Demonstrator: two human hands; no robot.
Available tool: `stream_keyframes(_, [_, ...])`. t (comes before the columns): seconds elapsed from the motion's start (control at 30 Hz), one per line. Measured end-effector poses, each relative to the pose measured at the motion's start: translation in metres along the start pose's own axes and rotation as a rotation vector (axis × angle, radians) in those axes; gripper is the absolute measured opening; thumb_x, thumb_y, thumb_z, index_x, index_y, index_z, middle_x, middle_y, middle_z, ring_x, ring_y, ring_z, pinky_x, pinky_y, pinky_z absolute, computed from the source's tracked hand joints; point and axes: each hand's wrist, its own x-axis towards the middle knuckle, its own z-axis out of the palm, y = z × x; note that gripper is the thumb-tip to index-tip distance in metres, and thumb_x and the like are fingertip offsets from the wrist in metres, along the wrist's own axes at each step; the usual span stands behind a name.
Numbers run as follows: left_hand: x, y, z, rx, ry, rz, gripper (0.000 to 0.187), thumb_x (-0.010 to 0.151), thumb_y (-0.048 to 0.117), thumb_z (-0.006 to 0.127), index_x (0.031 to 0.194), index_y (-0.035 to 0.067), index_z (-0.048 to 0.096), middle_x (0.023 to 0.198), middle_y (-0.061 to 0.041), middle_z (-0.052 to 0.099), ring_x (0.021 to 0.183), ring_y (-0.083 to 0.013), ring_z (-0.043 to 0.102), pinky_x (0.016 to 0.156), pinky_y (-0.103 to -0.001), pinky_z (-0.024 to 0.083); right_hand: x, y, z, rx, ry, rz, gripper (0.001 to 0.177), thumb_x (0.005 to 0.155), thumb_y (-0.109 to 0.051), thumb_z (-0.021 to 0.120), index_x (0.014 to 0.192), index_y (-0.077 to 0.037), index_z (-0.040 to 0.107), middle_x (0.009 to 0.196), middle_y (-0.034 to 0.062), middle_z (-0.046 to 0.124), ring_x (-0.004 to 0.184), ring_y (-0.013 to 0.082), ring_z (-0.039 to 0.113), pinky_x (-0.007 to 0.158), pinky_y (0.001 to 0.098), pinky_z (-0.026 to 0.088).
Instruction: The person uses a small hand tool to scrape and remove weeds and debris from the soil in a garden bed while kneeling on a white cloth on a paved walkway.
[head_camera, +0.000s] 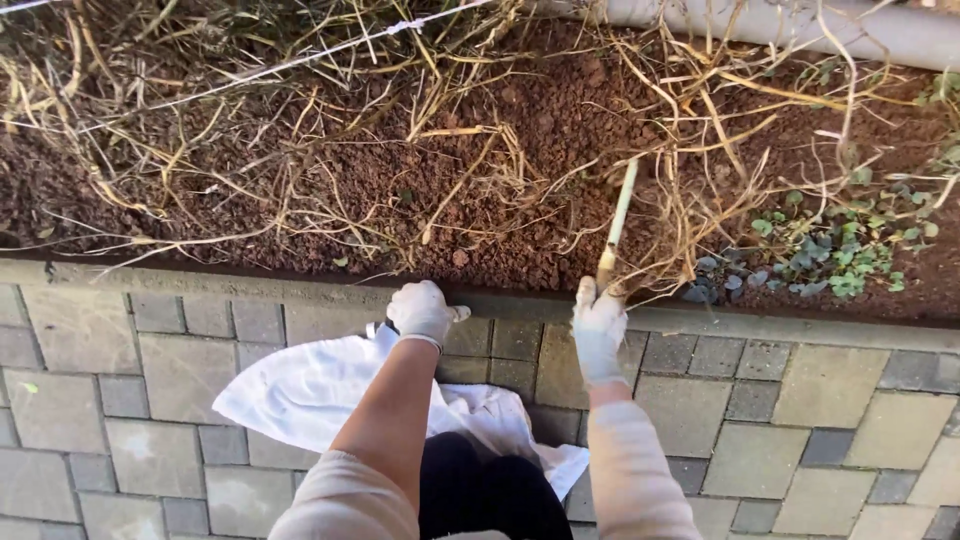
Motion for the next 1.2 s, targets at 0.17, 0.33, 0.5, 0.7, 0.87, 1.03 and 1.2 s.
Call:
stream_keyframes(0.17, [-0.002,0.004,-0.011,-0.02,-0.011,0.02,0.027,0.088,0.012,0.061,0.107,0.006,0.08,0.109,-0.018,0.079,0.109,-0.0407,0.073,0.091,-0.051,0.061,-0.028,0.031,0.012,-0.295,-0.14,-0.028,0.054,0.101,-0.061,0.048,0.122,-0.012,0.052,0.092,0.0212,0.074,0.091,0.0391,0.074,0.078,0.0513,0.061])
stream_keyframes(0.33, [0.013,-0.005,0.006,-0.036,-0.02,0.008,0.032,0.085,0.022,0.068,0.109,0.003,0.079,0.108,-0.019,0.078,0.108,-0.0422,0.073,0.091,-0.053,0.06,-0.041,0.011,-0.004,-0.314,-0.029,-0.061,0.047,0.102,-0.055,0.053,0.117,-0.011,0.054,0.09,0.0221,0.073,0.087,0.0397,0.075,0.077,0.0501,0.062])
stream_keyframes(0.5, [0.022,-0.009,0.021,-0.009,-0.017,0.041,0.04,0.084,0.033,0.077,0.109,0.002,0.079,0.109,-0.021,0.078,0.109,-0.043,0.072,0.091,-0.056,0.06,-0.02,0.012,0.043,-0.193,0.057,-0.106,0.043,0.104,-0.048,0.054,0.113,-0.007,0.049,0.081,0.022,0.07,0.077,0.0385,0.073,0.068,0.0497,0.06])
stream_keyframes(0.7, [0.02,-0.005,0.021,0.022,0.031,0.007,0.027,0.088,0.016,0.063,0.106,0.005,0.08,0.104,-0.016,0.08,0.105,-0.0394,0.075,0.088,-0.051,0.061,-0.058,0.014,-0.011,0.014,-0.199,0.024,0.043,0.1,-0.049,0.058,0.112,-0.008,0.053,0.072,0.0133,0.071,0.063,0.0305,0.073,0.05,0.0437,0.061])
stream_keyframes(0.87, [0.017,-0.007,0.024,0.02,0.069,0.04,0.025,0.087,0.015,0.065,0.104,0.006,0.081,0.103,-0.017,0.079,0.104,-0.0395,0.075,0.088,-0.052,0.061,-0.041,0.006,0.022,-0.391,0.365,-0.56,0.026,0.103,-0.036,0.057,0.113,-0.013,0.052,0.086,0.0183,0.066,0.058,0.026,0.066,0.05,0.0372,0.052])
stream_keyframes(1.03, [0.013,-0.01,0.034,0.003,0.087,0.047,0.027,0.086,0.017,0.065,0.105,0.005,0.081,0.103,-0.018,0.079,0.105,-0.04,0.075,0.086,-0.053,0.061,-0.09,-0.009,-0.001,0.216,-0.249,0.084,0.032,0.098,-0.042,0.061,0.104,-0.012,0.053,0.06,0.012,0.065,0.043,0.0248,0.063,0.033,0.0377,0.053])
stream_keyframes(1.2, [0.021,-0.015,0.039,-0.031,0.156,0.048,0.033,0.081,0.024,0.07,0.107,0.007,0.08,0.104,-0.018,0.079,0.103,-0.0404,0.075,0.084,-0.051,0.062,-0.078,-0.043,-0.032,0.024,-0.048,-0.187,0.049,0.105,-0.041,0.053,0.117,0.007,0.05,0.094,0.0365,0.066,0.074,0.0515,0.069,0.066,0.0644,0.057])
